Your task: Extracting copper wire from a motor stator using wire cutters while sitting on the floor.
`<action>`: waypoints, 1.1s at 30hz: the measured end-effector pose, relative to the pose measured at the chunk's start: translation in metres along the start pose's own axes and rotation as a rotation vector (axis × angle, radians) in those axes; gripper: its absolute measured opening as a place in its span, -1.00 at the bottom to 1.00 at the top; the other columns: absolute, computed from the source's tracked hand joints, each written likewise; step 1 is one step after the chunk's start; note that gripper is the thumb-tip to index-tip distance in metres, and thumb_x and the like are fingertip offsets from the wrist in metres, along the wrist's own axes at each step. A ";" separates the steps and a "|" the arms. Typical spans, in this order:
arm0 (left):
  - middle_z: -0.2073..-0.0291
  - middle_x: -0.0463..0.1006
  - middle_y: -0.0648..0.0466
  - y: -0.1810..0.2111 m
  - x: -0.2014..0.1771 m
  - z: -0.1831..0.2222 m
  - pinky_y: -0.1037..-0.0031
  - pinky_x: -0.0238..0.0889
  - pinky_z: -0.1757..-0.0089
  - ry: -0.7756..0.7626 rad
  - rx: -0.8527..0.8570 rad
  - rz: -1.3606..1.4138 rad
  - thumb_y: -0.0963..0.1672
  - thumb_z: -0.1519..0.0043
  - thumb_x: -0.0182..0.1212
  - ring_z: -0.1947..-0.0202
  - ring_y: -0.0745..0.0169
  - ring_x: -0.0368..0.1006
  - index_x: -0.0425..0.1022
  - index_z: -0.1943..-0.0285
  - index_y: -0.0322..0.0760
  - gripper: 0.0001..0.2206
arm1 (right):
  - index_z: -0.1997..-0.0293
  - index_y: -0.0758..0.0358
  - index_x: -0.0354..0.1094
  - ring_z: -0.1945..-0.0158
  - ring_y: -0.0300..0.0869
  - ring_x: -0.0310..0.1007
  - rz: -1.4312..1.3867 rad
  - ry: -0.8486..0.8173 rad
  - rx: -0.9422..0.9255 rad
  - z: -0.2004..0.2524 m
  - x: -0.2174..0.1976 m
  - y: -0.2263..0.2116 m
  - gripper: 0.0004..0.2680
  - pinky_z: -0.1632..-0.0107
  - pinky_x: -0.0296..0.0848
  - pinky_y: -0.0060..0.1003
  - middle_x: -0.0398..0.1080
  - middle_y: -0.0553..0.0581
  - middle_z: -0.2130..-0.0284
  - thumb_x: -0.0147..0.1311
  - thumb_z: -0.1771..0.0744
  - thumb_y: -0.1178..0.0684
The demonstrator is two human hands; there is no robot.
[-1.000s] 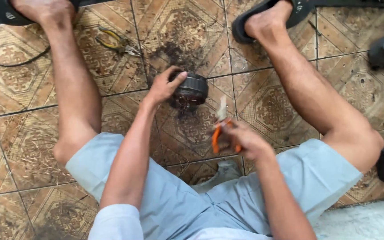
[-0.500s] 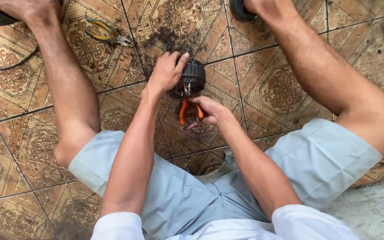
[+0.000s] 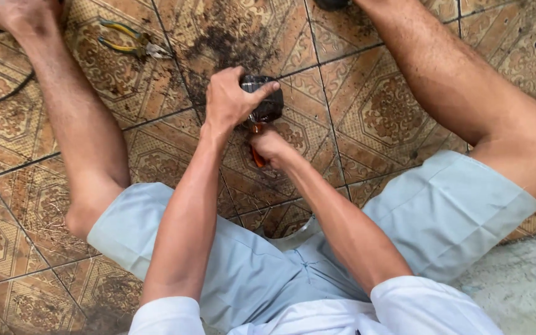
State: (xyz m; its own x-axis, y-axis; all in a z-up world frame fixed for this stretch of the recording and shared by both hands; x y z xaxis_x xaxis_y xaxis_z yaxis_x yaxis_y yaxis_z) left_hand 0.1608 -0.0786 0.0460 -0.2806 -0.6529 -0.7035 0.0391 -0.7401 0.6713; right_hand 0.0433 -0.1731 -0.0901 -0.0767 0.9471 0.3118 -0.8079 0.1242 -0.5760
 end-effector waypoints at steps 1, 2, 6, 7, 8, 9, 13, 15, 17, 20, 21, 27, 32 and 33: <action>0.47 0.50 -0.14 -0.001 0.002 -0.003 0.18 0.42 0.34 0.072 0.082 -0.036 0.30 -0.10 0.32 0.41 -0.04 0.46 0.51 0.38 -0.37 -0.33 | -0.08 0.45 0.21 0.72 -0.10 0.26 0.067 0.040 0.063 0.032 0.011 -0.031 -0.78 0.70 0.21 -0.17 0.30 0.18 0.69 -0.10 -0.33 0.24; 0.52 0.50 0.01 -0.002 0.004 -0.005 0.36 0.41 0.48 0.145 0.164 -0.072 0.30 -0.04 0.40 0.57 0.23 0.39 0.50 0.47 -0.32 -0.35 | 0.10 0.37 0.35 0.69 -0.31 0.08 0.135 0.078 0.127 0.064 0.023 -0.061 -0.88 0.65 -0.01 -0.33 0.23 -0.01 0.63 -0.10 -0.33 0.26; 0.43 0.51 -0.13 -0.009 -0.001 -0.001 0.15 0.46 0.29 0.148 0.216 -0.174 0.31 -0.17 0.28 0.38 0.02 0.44 0.50 0.37 -0.43 -0.29 | -0.15 0.27 0.22 0.46 -0.23 0.20 0.328 0.094 0.166 0.110 0.027 -0.050 -0.74 0.48 0.22 -0.33 0.31 0.13 0.26 -0.06 -0.33 0.26; 0.49 0.49 -0.03 -0.008 -0.006 0.001 0.30 0.40 0.44 0.162 0.204 -0.097 0.25 -0.20 0.30 0.51 0.16 0.39 0.46 0.44 -0.35 -0.38 | -0.04 0.27 0.25 0.33 -0.14 0.33 0.441 0.116 0.093 0.117 0.022 -0.035 -0.81 0.31 0.35 -0.23 0.37 0.16 0.25 -0.04 -0.33 0.20; 0.55 0.48 0.07 -0.008 -0.012 0.004 0.45 0.34 0.58 0.177 0.191 -0.020 0.20 -0.22 0.33 0.64 0.31 0.33 0.42 0.51 -0.27 -0.45 | 0.06 0.26 0.28 0.20 -0.05 0.46 0.553 0.139 0.020 0.124 0.018 -0.019 -0.87 0.14 0.49 -0.13 0.42 0.19 0.23 -0.01 -0.33 0.14; 0.55 0.48 0.07 -0.011 -0.013 0.005 0.45 0.34 0.58 0.175 0.191 -0.021 0.20 -0.22 0.33 0.64 0.31 0.33 0.42 0.51 -0.27 -0.45 | 0.06 0.26 0.28 0.20 -0.05 0.46 0.552 0.138 0.021 0.137 0.019 -0.018 -0.87 0.14 0.49 -0.13 0.42 0.19 0.23 -0.01 -0.33 0.14; 0.54 0.46 0.01 -0.009 -0.007 0.014 0.49 0.35 0.59 0.220 0.247 -0.036 0.14 -0.24 0.34 0.64 0.25 0.34 0.41 0.44 -0.34 -0.49 | -0.05 0.30 0.23 0.14 0.07 0.53 0.656 0.163 -0.045 0.174 0.015 -0.026 -0.80 0.04 0.50 -0.04 0.46 0.28 0.18 -0.02 -0.35 0.08; 0.48 0.54 -0.05 -0.010 -0.007 0.011 0.49 0.48 0.58 0.208 0.259 -0.040 0.05 -0.24 0.40 0.61 0.17 0.48 0.49 0.33 -0.41 -0.59 | -0.08 0.33 0.23 0.12 0.09 0.55 0.669 0.145 -0.062 0.177 0.018 -0.038 -0.79 0.02 0.52 -0.02 0.48 0.29 0.15 -0.04 -0.35 0.09; 0.57 0.43 0.07 -0.013 0.001 0.008 0.34 0.35 0.49 0.225 0.226 -0.032 0.19 -0.27 0.24 0.60 0.26 0.28 0.38 0.54 -0.19 -0.47 | -0.05 0.40 0.19 0.22 0.22 0.57 0.779 0.161 -0.045 0.183 0.022 -0.042 -0.79 0.12 0.53 0.10 0.48 0.42 0.24 -0.03 -0.36 0.10; 0.67 0.36 0.13 -0.024 0.002 -0.003 0.43 0.23 0.64 0.227 0.065 0.001 0.24 -0.19 0.32 0.71 0.35 0.19 0.35 0.58 -0.21 -0.42 | 0.03 0.38 0.20 0.23 0.23 0.58 0.817 0.084 -0.071 0.167 0.037 -0.021 -0.82 0.14 0.50 0.17 0.51 0.38 0.24 -0.01 -0.33 0.13; 0.67 0.36 0.13 -0.021 -0.003 -0.001 0.43 0.23 0.64 0.228 0.069 0.002 0.24 -0.19 0.32 0.71 0.35 0.19 0.35 0.58 -0.21 -0.42 | 0.03 0.38 0.20 0.23 0.23 0.58 0.817 0.087 -0.073 0.163 0.038 -0.029 -0.82 0.14 0.50 0.17 0.51 0.38 0.24 -0.01 -0.33 0.13; 0.63 0.52 0.08 -0.037 -0.013 -0.002 0.39 0.31 0.65 0.161 0.136 0.089 0.22 -0.24 0.31 0.71 0.33 0.36 0.57 0.41 -0.43 -0.39 | 0.10 0.22 0.23 0.28 -0.15 0.36 0.468 0.101 -0.053 0.131 0.019 -0.042 -0.92 0.20 0.43 -0.21 0.35 0.10 0.31 -0.01 -0.38 0.09; 0.58 0.53 0.01 -0.036 -0.012 -0.006 0.33 0.38 0.57 0.152 0.210 0.084 0.23 -0.26 0.23 0.67 0.24 0.40 0.52 0.39 -0.43 -0.38 | -0.03 0.31 0.22 0.42 -0.27 0.21 0.186 0.094 -0.059 0.102 -0.003 -0.048 -0.86 0.34 0.28 -0.36 0.29 0.06 0.36 0.01 -0.39 0.14; 0.58 0.53 0.01 -0.038 -0.013 -0.007 0.33 0.38 0.57 0.152 0.204 0.083 0.23 -0.26 0.23 0.67 0.24 0.40 0.52 0.39 -0.43 -0.38 | -0.03 0.31 0.22 0.42 -0.27 0.21 0.186 0.090 -0.055 0.100 -0.003 -0.047 -0.86 0.34 0.28 -0.36 0.29 0.06 0.36 0.01 -0.39 0.14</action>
State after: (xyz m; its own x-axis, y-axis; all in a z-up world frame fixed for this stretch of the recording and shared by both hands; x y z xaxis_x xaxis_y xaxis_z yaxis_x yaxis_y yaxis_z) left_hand 0.1692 -0.0433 0.0277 -0.1370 -0.7378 -0.6609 -0.1429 -0.6455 0.7503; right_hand 0.0233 -0.2113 0.0112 -0.1668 0.9775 0.1290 -0.7518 -0.0415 -0.6581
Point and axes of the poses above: each hand's wrist, its own z-axis away from the middle knuckle, its own x-axis out of the palm, y = z × x, the point moved 3 cm from there along -z, towards the middle knuckle
